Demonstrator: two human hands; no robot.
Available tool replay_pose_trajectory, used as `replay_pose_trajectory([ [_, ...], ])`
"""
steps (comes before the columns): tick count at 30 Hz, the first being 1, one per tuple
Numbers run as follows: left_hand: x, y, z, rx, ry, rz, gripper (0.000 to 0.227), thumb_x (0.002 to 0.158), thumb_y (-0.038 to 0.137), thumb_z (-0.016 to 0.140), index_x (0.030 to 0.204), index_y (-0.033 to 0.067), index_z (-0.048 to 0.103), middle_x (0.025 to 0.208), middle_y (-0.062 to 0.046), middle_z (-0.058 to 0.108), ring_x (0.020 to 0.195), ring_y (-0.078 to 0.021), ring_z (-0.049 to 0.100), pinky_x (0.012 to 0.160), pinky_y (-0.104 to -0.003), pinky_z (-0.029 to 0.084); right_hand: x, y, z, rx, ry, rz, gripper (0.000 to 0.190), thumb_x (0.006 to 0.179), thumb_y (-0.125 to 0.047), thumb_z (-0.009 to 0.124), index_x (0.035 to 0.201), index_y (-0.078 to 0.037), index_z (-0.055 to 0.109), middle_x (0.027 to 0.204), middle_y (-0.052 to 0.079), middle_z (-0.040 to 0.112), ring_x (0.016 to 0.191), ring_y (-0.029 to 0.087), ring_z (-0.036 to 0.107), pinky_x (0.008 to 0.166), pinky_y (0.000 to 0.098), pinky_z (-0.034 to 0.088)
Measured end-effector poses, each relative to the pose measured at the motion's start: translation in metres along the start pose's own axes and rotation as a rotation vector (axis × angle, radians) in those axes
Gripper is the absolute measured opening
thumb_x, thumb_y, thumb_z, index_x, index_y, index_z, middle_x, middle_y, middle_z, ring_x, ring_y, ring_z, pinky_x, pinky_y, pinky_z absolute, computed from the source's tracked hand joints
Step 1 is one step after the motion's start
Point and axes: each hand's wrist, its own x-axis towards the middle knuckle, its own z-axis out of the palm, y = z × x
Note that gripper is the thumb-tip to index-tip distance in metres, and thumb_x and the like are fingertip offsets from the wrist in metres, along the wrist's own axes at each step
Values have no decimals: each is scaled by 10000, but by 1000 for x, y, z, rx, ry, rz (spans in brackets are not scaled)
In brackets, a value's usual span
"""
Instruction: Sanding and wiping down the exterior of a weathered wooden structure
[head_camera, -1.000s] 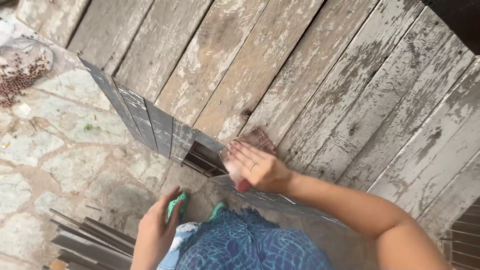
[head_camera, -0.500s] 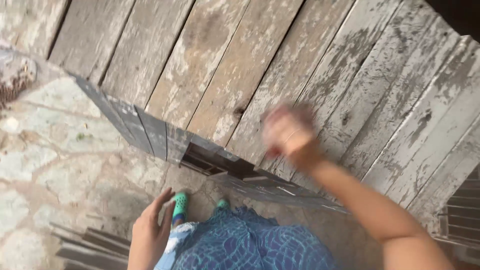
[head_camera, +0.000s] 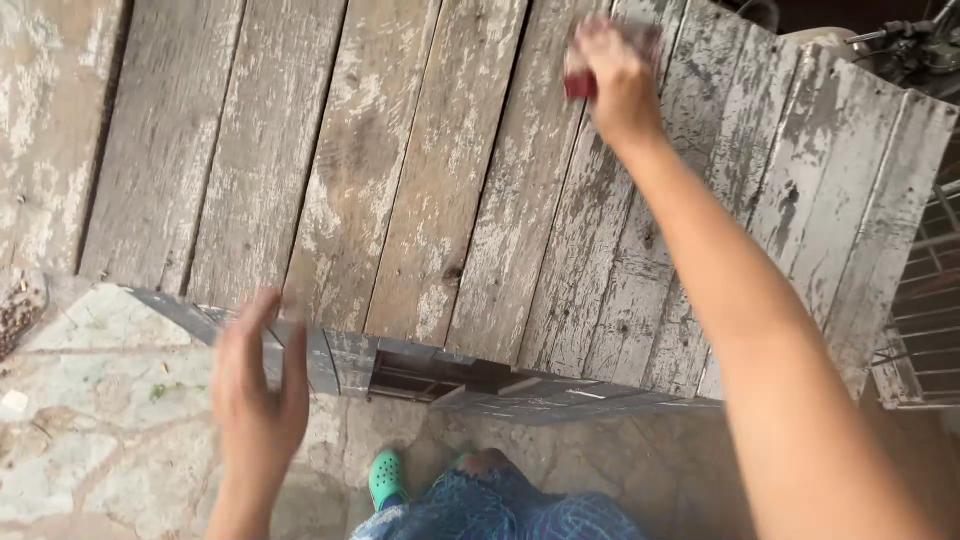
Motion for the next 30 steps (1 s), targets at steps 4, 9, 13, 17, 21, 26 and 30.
replay_pose_trajectory([
  [4, 82, -27, 47, 22, 236, 156, 454, 1137, 179, 543, 1522, -30, 423, 1523, -222, 542, 1517, -390, 361, 1273, -531, 282, 7, -41, 1, -137, 2, 294, 218, 1003, 61, 676, 1207, 132, 652, 1271, 310, 641, 1221, 423, 611, 1065, 449, 587],
  [9, 113, -62, 81, 158, 110, -45, 880, 1098, 593, 436, 1643, -9, 97, 1718, -232, 70, 1580, -388, -71, 1331, -673, 109, -75, -138, 7, -105, -100, 562, 967, 821, -91, 841, 1559, -20, 220, 1651, 161, 279, 1553, 302, 228, 1330, 448, 89],
  [13, 114, -69, 86, 248, 64, -37, 914, 1100, 638, 438, 1667, 46, 35, 1741, -182, 0, 1594, -415, -83, 1352, -670, 68, -84, -151, 15, -51, -90, 611, 729, 1033, -207, 625, 1569, 15, 184, 1657, 233, 184, 1564, 315, 175, 1329, 413, 124],
  [17, 110, -71, 84, 242, 52, -10, 927, 1058, 643, 489, 1645, 25, 124, 1711, -240, 96, 1538, -466, -60, 1246, -730, 108, -45, -110, 27, -130, -78, 562, 606, 1108, -387, 405, 1513, 61, 351, 1592, 266, 305, 1514, 353, 250, 1282, 456, 123],
  [21, 107, -74, 84, 241, 39, -23, 916, 1086, 639, 470, 1683, 100, 32, 1756, -119, -4, 1599, -383, -90, 1338, -691, 92, -38, -105, 17, -115, -97, 564, 550, 1111, -196, 528, 1554, 1, 270, 1631, 188, 287, 1542, 324, 263, 1318, 455, 142],
  [26, 110, -64, 81, 187, 88, 29, 874, 1092, 577, 502, 1656, 26, 125, 1727, -197, 87, 1590, -408, -42, 1334, -688, 119, -104, -158, 0, -71, -92, 544, 579, 1033, -107, 622, 1516, 39, 339, 1609, 225, 324, 1528, 333, 285, 1322, 448, 190],
  [30, 113, -64, 80, 171, 97, 39, 855, 1090, 570, 483, 1643, 15, 141, 1718, -211, 125, 1583, -413, -32, 1325, -693, 122, -120, -192, -23, 4, -207, 603, 731, 938, -42, 694, 1538, 25, 281, 1639, 201, 256, 1549, 300, 225, 1323, 411, 184],
])
